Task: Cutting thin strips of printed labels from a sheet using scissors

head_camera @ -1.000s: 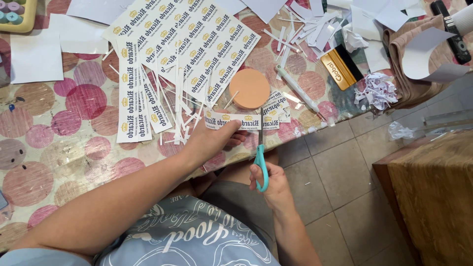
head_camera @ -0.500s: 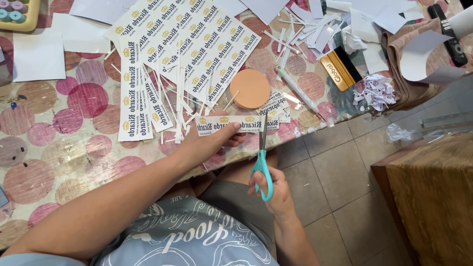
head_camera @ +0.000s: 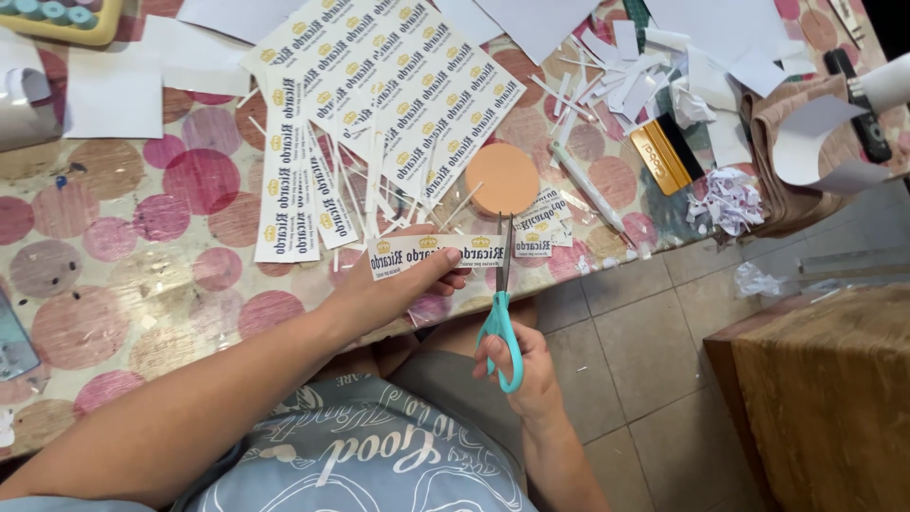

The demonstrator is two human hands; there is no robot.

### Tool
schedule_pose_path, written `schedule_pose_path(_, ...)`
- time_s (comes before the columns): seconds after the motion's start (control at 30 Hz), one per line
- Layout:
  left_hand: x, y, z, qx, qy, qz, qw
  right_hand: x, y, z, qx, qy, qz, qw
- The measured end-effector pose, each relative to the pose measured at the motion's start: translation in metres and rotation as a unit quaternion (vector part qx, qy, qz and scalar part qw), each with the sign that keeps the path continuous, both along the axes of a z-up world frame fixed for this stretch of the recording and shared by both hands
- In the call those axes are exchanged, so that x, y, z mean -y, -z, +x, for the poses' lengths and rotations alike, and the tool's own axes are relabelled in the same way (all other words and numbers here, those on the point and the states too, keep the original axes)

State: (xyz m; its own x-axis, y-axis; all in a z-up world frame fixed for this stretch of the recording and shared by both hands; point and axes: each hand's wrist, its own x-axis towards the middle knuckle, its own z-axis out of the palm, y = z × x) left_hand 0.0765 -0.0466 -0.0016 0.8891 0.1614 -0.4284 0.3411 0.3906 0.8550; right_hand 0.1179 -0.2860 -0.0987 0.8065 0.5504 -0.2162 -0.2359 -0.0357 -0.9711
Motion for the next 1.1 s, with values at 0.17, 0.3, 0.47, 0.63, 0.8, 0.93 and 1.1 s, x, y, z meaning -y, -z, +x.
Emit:
schedule_pose_path(0.17, -0.016, -0.005, -0.019, 0.012, -0.021, 0.011, 1.0, -0.014, -0.006, -0.007, 0.01, -0.026, -0.009, 1.0)
schedule_pose_path(0.3, -0.028, -0.002, -0.035, 0.043, -0.073, -0.037, 0.996, -0.032, -0.013, -0.014, 0.017, -0.049, -0.015, 0.999)
schedule_pose_path(0.47, -0.044, 0.003, -0.056, 0.069, -0.099, -0.038, 0.992, -0.049, -0.017, -0.022, 0.028, -0.07, -0.033, 0.997)
schedule_pose_path(0.63, -0.055, -0.001, -0.076, 0.084, -0.121, -0.032, 0.989, -0.062, -0.016, -0.028, 0.031, -0.091, -0.061, 0.994)
schedule_pose_path(0.8, -0.055, 0.008, -0.088, 0.097, -0.132, 0.0, 0.986, -0.066, -0.03, -0.031, 0.022, -0.162, -0.126, 0.978)
schedule_pose_path(0.93, -0.057, 0.004, -0.091, 0.074, -0.146, 0.0, 0.987, -0.056, -0.007, -0.03, -0.009, -0.118, -0.111, 0.987)
schedule_pose_path(1.1, -0.055, 0.002, -0.084, 0.114, -0.167, 0.014, 0.979, -0.052, -0.023, -0.036, -0.003, -0.191, -0.049, 0.98)
